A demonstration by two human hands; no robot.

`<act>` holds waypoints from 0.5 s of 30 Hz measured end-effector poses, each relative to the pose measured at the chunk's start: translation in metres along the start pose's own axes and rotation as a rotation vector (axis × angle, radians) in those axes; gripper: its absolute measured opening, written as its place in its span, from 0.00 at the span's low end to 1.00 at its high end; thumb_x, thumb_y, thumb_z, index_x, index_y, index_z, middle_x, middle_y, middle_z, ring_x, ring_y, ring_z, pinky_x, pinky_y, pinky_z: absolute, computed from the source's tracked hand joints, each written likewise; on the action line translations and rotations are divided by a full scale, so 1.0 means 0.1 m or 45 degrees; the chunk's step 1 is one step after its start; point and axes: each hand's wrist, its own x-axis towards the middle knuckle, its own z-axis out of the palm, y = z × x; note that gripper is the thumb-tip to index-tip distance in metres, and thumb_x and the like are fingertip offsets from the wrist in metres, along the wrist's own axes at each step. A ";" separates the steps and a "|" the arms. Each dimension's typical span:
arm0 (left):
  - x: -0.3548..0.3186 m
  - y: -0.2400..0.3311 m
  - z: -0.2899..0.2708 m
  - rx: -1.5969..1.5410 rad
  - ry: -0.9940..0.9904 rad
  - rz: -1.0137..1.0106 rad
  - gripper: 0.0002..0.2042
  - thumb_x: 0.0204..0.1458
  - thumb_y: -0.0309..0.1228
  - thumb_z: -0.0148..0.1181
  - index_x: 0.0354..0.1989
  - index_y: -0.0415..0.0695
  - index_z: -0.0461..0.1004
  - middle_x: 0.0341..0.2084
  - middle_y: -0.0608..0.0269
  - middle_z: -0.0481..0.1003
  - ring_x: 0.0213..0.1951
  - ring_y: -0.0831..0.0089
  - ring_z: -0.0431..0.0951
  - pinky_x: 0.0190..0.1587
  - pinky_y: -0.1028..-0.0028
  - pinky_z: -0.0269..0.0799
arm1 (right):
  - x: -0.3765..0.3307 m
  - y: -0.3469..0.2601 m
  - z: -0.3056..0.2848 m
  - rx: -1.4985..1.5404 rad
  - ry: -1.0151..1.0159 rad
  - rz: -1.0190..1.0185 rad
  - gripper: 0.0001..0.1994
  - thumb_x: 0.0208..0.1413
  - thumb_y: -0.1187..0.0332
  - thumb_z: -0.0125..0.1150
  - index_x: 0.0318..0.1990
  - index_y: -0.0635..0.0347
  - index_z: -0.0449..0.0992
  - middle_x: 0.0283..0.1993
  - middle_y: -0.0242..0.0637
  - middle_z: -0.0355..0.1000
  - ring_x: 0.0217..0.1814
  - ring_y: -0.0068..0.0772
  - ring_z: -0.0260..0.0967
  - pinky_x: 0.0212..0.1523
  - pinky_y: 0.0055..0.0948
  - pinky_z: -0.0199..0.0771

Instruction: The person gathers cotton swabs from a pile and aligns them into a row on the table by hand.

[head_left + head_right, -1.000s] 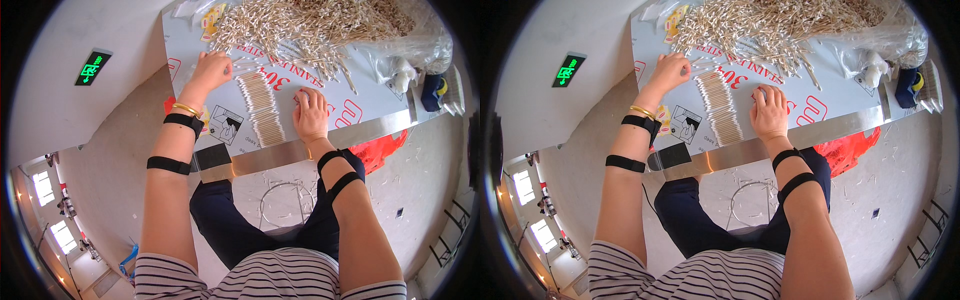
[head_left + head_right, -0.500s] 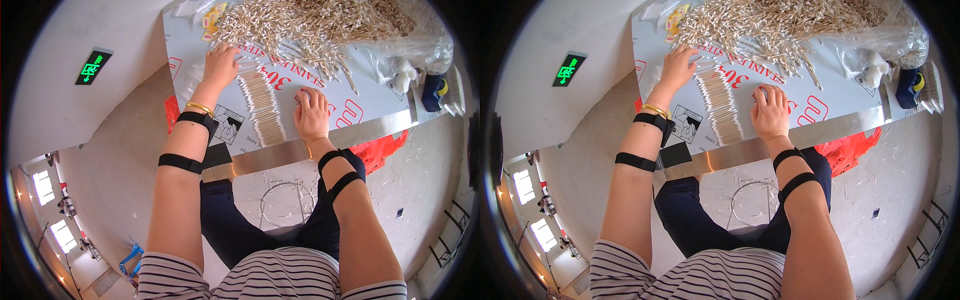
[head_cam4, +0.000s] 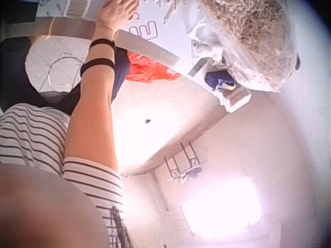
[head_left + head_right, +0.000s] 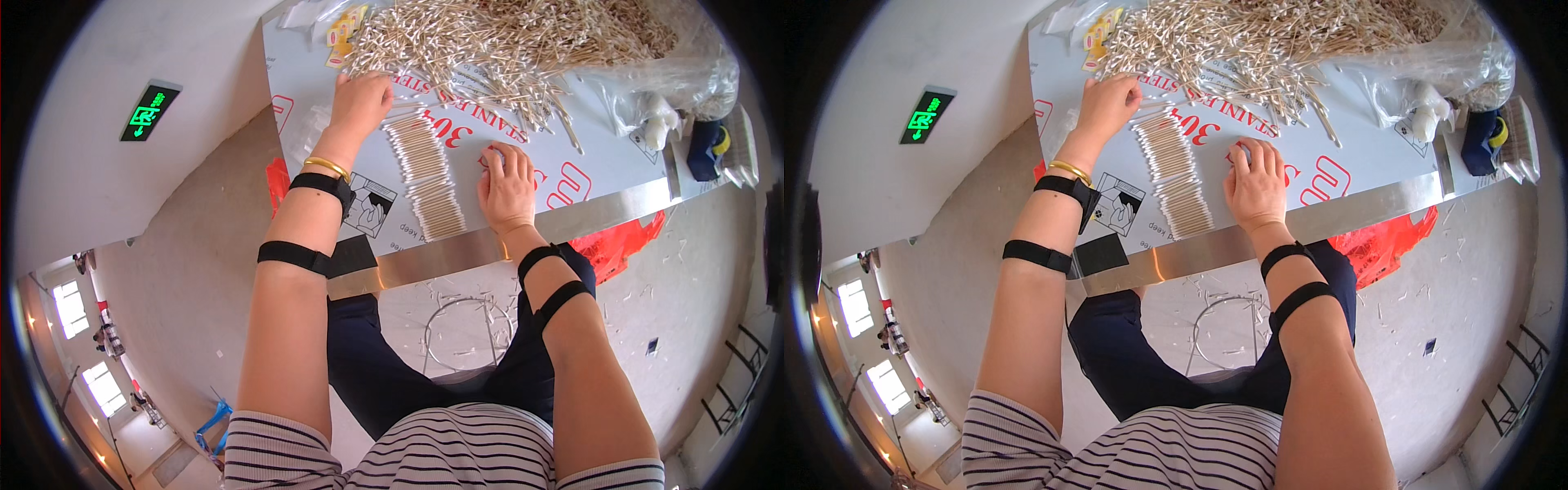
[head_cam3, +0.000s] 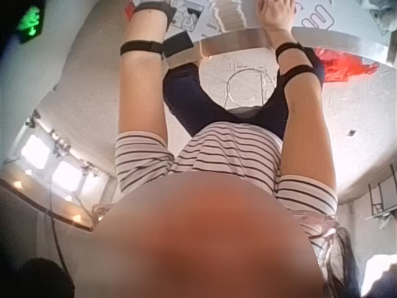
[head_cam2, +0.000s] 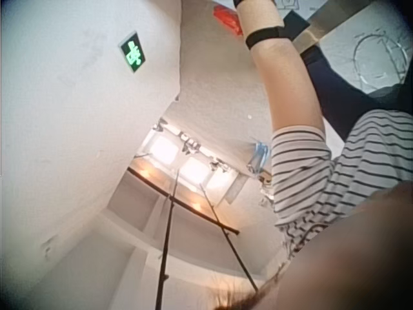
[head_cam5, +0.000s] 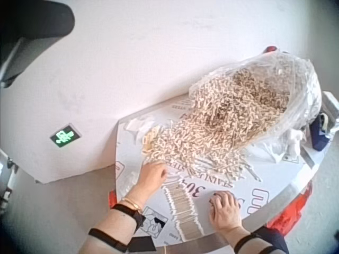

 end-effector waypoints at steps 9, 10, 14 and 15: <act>0.03 0.16 0.03 -0.012 0.012 -0.007 0.02 0.51 0.31 0.67 0.31 0.51 0.79 0.32 0.72 0.80 0.38 0.67 0.82 0.46 0.60 0.64 | 0.00 0.00 0.00 -0.002 0.009 -0.002 0.18 0.55 0.71 0.60 0.55 0.55 0.73 0.62 0.38 0.68 0.69 0.47 0.63 0.74 0.49 0.59; 0.03 0.15 0.04 -0.004 0.000 -0.017 0.03 0.51 0.31 0.68 0.31 0.51 0.79 0.33 0.72 0.80 0.38 0.68 0.82 0.46 0.60 0.64 | 0.00 0.00 0.00 0.001 0.007 0.001 0.18 0.55 0.71 0.60 0.55 0.55 0.73 0.62 0.38 0.68 0.69 0.47 0.63 0.74 0.49 0.59; 0.01 0.05 0.06 -0.059 0.029 -0.018 0.04 0.52 0.32 0.69 0.33 0.50 0.80 0.35 0.72 0.81 0.39 0.67 0.82 0.47 0.59 0.64 | 0.00 0.00 0.01 0.002 0.016 -0.002 0.18 0.55 0.71 0.60 0.55 0.55 0.73 0.62 0.38 0.68 0.69 0.47 0.63 0.74 0.48 0.59; 0.00 0.01 0.05 -0.071 0.023 -0.003 0.04 0.52 0.31 0.70 0.33 0.50 0.80 0.36 0.72 0.81 0.40 0.67 0.82 0.47 0.59 0.65 | 0.00 0.00 0.01 0.005 0.012 0.001 0.18 0.55 0.71 0.60 0.55 0.55 0.73 0.62 0.38 0.68 0.69 0.47 0.63 0.74 0.48 0.60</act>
